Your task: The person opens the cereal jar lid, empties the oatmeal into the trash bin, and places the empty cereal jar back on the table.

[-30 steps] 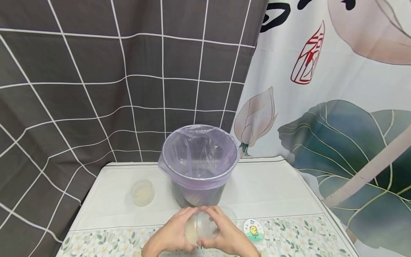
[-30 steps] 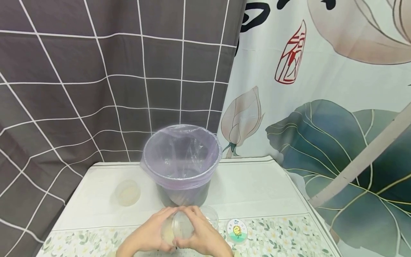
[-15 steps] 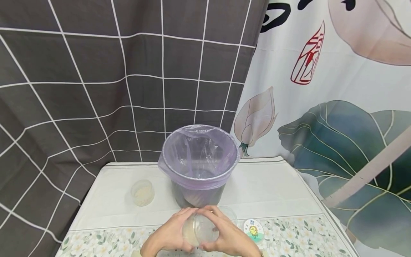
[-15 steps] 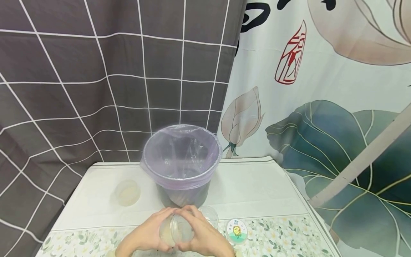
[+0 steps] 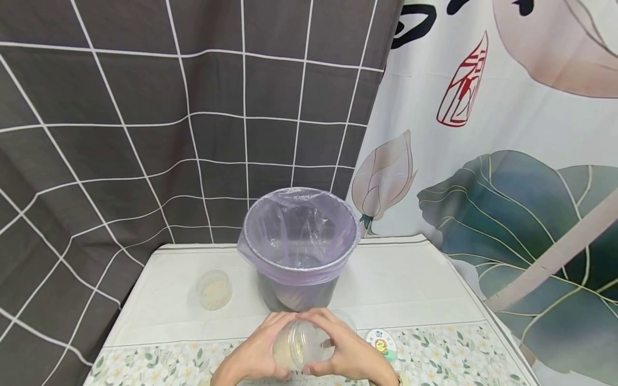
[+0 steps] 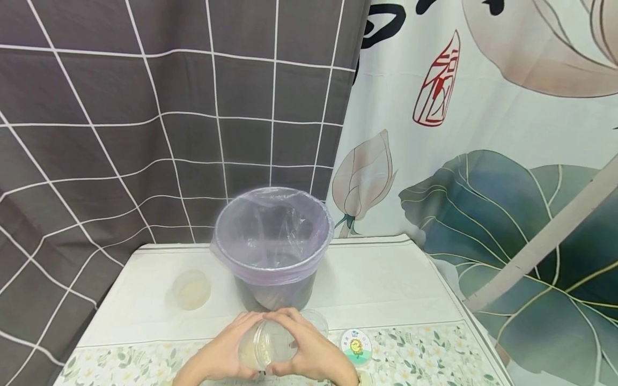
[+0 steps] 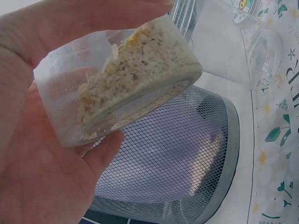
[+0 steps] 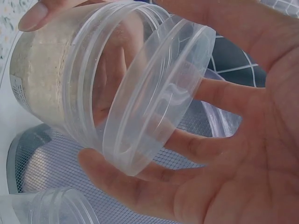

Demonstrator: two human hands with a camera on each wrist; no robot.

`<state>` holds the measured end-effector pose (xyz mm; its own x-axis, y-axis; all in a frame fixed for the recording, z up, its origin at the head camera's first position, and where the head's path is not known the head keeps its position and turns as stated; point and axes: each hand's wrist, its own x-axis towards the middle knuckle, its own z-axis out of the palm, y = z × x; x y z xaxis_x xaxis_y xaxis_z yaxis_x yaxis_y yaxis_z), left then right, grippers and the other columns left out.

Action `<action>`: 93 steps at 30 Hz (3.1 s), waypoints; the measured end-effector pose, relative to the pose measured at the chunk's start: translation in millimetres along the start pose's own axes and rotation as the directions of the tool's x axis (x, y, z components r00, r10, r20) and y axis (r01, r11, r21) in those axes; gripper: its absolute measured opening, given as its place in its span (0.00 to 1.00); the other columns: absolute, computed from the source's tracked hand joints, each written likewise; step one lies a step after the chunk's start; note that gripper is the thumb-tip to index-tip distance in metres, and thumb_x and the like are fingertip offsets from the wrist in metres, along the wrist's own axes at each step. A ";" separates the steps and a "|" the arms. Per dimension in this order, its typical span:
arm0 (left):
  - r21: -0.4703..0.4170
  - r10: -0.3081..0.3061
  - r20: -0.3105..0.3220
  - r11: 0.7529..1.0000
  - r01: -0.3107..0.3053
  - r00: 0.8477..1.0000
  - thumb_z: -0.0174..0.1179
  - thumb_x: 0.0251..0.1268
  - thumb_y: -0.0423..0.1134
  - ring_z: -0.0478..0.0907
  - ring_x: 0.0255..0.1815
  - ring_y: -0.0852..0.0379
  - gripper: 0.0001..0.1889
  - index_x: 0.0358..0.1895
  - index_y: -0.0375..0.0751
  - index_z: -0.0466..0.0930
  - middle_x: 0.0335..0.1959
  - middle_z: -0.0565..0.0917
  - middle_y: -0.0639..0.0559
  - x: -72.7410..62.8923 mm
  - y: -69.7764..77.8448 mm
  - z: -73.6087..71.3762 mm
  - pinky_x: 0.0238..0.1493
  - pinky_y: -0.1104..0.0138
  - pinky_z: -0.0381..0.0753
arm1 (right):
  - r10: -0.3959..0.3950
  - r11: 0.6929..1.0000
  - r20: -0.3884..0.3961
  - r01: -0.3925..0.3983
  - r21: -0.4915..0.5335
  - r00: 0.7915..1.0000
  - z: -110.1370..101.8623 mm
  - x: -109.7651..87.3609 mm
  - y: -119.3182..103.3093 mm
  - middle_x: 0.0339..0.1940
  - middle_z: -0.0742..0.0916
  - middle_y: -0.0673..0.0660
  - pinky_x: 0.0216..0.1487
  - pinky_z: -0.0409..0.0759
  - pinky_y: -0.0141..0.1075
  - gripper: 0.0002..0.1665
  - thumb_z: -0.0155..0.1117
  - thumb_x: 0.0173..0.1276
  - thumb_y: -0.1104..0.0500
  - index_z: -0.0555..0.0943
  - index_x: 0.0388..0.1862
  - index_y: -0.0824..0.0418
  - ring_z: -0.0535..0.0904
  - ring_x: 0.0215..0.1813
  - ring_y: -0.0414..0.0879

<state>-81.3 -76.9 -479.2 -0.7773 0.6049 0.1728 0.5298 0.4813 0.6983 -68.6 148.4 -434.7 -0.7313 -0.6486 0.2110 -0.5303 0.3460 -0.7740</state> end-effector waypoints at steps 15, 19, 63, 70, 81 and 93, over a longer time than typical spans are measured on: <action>-0.020 -0.038 -0.046 0.999 0.037 0.998 0.75 0.24 0.43 0.66 0.57 0.58 0.52 0.64 0.64 0.58 0.58 0.69 0.66 -3.2 -2.4 3.3 0.51 0.52 0.75 | 0.037 0.999 0.015 -0.037 -0.003 0.999 -2.5 -2.7 -0.2 0.62 0.68 0.47 0.41 0.79 0.32 0.46 0.72 0.49 0.48 0.63 0.67 0.48 0.68 0.60 0.48; -0.026 -0.043 -0.071 0.999 0.042 0.997 0.75 0.23 0.43 0.66 0.57 0.58 0.52 0.63 0.66 0.58 0.57 0.68 0.68 -4.8 -2.1 3.0 0.50 0.50 0.75 | 0.062 0.998 0.015 -0.061 -0.016 0.998 -4.0 -4.3 0.5 0.62 0.68 0.47 0.42 0.79 0.32 0.46 0.72 0.49 0.47 0.62 0.67 0.47 0.68 0.60 0.50; 0.115 0.043 -0.483 0.993 0.015 0.874 0.79 0.18 0.48 0.68 0.54 0.62 0.56 0.65 0.53 0.62 0.56 0.69 0.64 -16.9 -2.6 -7.9 0.48 0.55 0.78 | 0.286 0.950 -0.102 -0.296 -0.099 0.953 -36.1 -35.4 30.2 0.63 0.67 0.55 0.41 0.79 0.39 0.54 0.69 0.48 0.39 0.54 0.70 0.48 0.69 0.58 0.59; 0.111 0.053 -0.520 0.994 0.006 0.853 0.79 0.18 0.48 0.69 0.53 0.61 0.57 0.66 0.53 0.61 0.56 0.70 0.64 -17.2 -1.3 -9.8 0.46 0.53 0.79 | 0.270 0.946 -0.155 -0.292 -0.143 0.950 -39.0 -39.9 35.3 0.59 0.68 0.53 0.38 0.78 0.36 0.48 0.69 0.47 0.39 0.60 0.67 0.42 0.69 0.54 0.56; 0.148 0.104 -0.542 0.989 -0.027 0.834 0.79 0.15 0.47 0.70 0.52 0.61 0.58 0.66 0.52 0.61 0.55 0.71 0.62 -14.3 0.7 -13.9 0.46 0.54 0.79 | 0.309 0.919 -0.284 -0.362 -0.158 0.908 -39.9 -44.4 40.5 0.57 0.62 0.51 0.41 0.77 0.36 0.50 0.72 0.45 0.40 0.60 0.68 0.39 0.71 0.50 0.48; 0.203 0.165 -0.535 0.977 -0.064 0.829 0.78 0.21 0.52 0.69 0.52 0.58 0.55 0.64 0.41 0.63 0.54 0.73 0.53 -17.4 -2.7 -19.1 0.47 0.52 0.78 | 0.397 0.882 -0.344 -0.458 -0.114 0.851 -47.3 -49.7 51.2 0.56 0.68 0.52 0.43 0.77 0.36 0.53 0.72 0.44 0.39 0.58 0.69 0.44 0.71 0.56 0.51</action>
<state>-75.7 -100.9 -470.8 -0.7379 0.2417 0.6301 0.6364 0.5600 0.5305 -79.7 230.4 -456.5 -0.9803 -0.1815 0.0775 -0.1820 0.6795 -0.7107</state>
